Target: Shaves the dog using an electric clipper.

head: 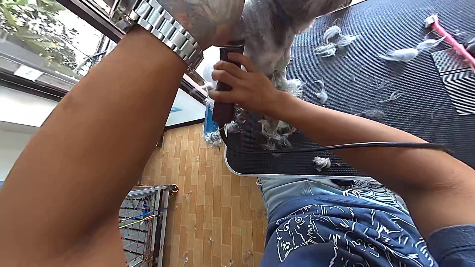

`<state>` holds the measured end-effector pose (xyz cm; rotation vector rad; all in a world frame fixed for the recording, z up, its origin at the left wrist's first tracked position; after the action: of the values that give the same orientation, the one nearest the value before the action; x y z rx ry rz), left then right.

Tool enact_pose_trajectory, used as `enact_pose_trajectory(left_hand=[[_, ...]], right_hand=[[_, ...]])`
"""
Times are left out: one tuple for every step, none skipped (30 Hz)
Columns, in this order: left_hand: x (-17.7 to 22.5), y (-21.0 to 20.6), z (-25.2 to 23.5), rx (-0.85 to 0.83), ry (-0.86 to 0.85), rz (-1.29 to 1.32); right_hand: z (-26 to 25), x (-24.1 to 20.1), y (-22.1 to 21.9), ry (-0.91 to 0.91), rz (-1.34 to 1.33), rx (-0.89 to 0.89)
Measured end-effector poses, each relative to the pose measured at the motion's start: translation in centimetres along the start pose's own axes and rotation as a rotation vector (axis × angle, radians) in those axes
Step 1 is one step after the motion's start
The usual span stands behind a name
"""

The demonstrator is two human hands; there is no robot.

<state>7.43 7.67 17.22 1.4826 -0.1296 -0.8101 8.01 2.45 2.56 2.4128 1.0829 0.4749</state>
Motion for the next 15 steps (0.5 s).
enact_pose_trajectory(left_hand=[[0.0,-0.1,-0.1,-0.011,-0.002,-0.026],[-0.1,0.0,-0.2,-0.017,-0.002,-0.049],[-0.2,0.0,-0.4,-0.033,0.008,-0.073],[-0.2,0.1,-0.4,-0.052,0.024,-0.090],[-0.3,0.2,-0.4,-0.060,0.034,-0.100],[-0.3,0.2,-0.3,-0.060,0.031,-0.101],[-0.3,0.1,-0.3,-0.062,0.017,-0.092],[-0.2,0.1,-0.2,-0.058,0.007,-0.072],[-0.2,0.2,-0.1,-0.040,0.005,-0.038],[-0.2,0.1,0.1,-0.030,0.012,0.001],[-0.1,0.1,0.3,-0.027,0.021,0.034],[-0.1,0.1,0.4,-0.019,0.024,0.051],[0.0,0.1,0.4,-0.015,0.020,0.052],[0.0,0.1,0.4,-0.017,0.009,0.043],[0.0,0.0,0.3,-0.021,-0.001,0.022]], right_hand=[[0.0,0.4,-0.2,-0.039,-0.013,-0.005],[0.0,0.5,-0.2,-0.076,-0.029,-0.004],[0.0,0.3,-0.2,-0.095,-0.042,-0.001],[0.1,-0.3,0.0,-0.090,-0.051,0.008],[0.1,-0.9,0.2,-0.071,-0.046,0.013],[0.2,-1.5,0.3,-0.048,-0.031,0.011],[0.2,-1.9,0.5,-0.025,-0.020,0.018],[0.2,-2.0,0.5,-0.011,-0.016,0.027],[0.1,-1.8,0.5,-0.012,-0.017,0.034],[0.0,-1.4,0.3,-0.030,-0.019,0.041],[-0.1,-0.9,0.0,-0.062,-0.023,0.049],[-0.2,-0.3,-0.3,-0.104,-0.032,0.043],[-0.2,0.2,-0.6,-0.151,-0.039,0.038],[-0.2,0.5,-0.7,-0.195,-0.047,0.031],[-0.2,0.5,-0.8,-0.228,-0.049,0.029]])
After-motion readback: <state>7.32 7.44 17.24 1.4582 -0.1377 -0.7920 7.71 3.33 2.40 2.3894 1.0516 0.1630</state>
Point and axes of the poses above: each hand's wrist, its own z-axis away from the middle knuckle, its own y-axis out of the back of the hand, x = y × z, the point moved 5 cm from there along -z, towards the middle knuckle, and after that the axes turned 5 degrees about z, right-handed, at the moved point
